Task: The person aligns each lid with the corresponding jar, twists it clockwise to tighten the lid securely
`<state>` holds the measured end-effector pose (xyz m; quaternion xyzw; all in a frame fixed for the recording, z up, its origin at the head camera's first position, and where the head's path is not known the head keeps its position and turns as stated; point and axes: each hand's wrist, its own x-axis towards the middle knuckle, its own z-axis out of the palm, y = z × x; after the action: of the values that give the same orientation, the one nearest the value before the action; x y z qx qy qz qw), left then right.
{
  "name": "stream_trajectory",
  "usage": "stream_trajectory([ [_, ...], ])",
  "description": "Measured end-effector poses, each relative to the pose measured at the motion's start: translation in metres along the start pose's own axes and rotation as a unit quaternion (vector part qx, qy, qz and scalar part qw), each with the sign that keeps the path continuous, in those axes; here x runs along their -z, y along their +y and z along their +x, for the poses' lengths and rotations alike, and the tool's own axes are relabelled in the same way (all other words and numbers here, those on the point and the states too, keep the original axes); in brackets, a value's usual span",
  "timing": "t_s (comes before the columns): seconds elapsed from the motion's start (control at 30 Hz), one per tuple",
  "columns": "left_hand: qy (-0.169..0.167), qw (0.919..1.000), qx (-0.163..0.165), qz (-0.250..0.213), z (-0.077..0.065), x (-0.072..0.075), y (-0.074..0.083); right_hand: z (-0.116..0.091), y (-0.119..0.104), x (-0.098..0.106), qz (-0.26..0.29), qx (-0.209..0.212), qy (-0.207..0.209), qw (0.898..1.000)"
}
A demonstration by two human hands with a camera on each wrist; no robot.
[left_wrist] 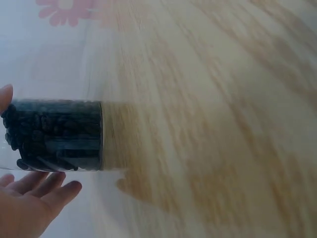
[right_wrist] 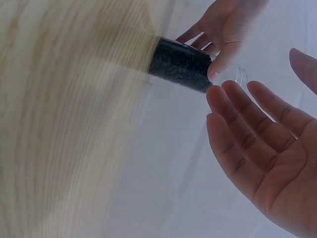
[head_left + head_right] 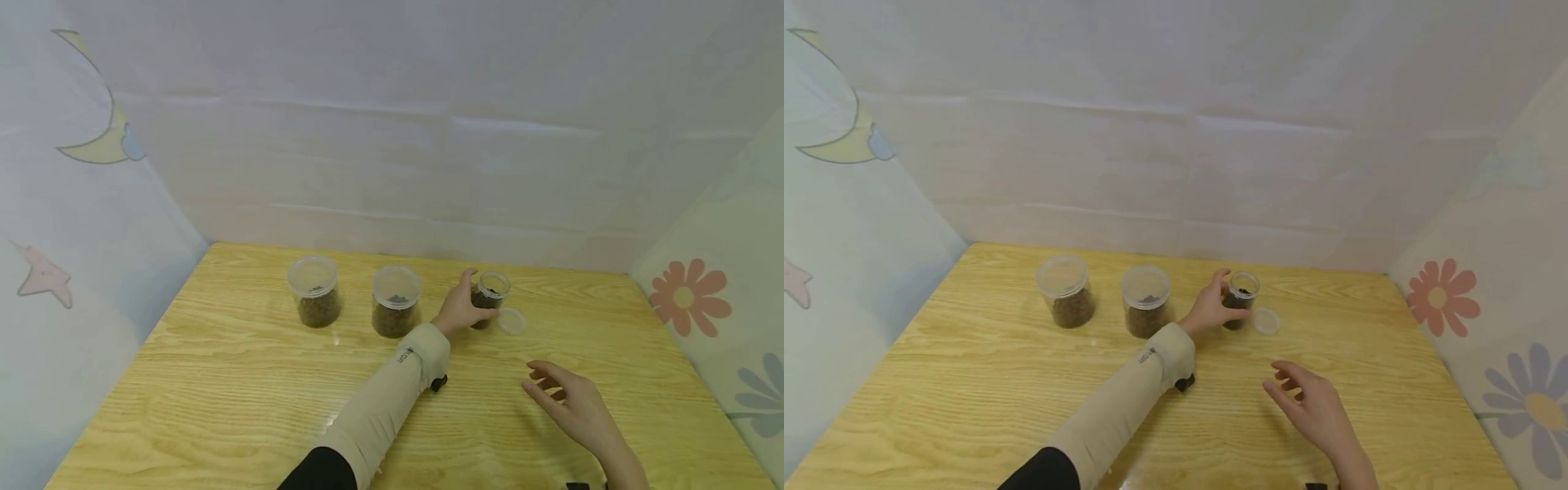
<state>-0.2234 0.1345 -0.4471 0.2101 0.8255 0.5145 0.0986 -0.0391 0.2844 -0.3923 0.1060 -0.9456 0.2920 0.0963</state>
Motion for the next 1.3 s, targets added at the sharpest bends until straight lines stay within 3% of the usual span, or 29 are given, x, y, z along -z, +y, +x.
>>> stream_trajectory([
  [0.2, -0.033, 0.9992, -0.024, -0.002, 0.003, -0.003, -0.008, 0.002, 0.0, 0.001, 0.002, 0.001, -0.002, 1.0],
  [0.6, -0.04, 0.9973, -0.055, 0.028, 0.006, -0.003, -0.012, 0.013, 0.005, 0.003, -0.009, -0.011, -0.021, 1.0],
  [0.93, -0.05, 0.9973, -0.045, 0.03, 0.003, 0.0, -0.01, 0.037, 0.015, 0.002, -0.046, -0.004, -0.041, 0.998],
  [1.3, -0.049, 0.9972, -0.045, 0.035, 0.003, -0.002, -0.012, 0.059, 0.034, -0.001, -0.086, -0.026, -0.086, 0.992],
])
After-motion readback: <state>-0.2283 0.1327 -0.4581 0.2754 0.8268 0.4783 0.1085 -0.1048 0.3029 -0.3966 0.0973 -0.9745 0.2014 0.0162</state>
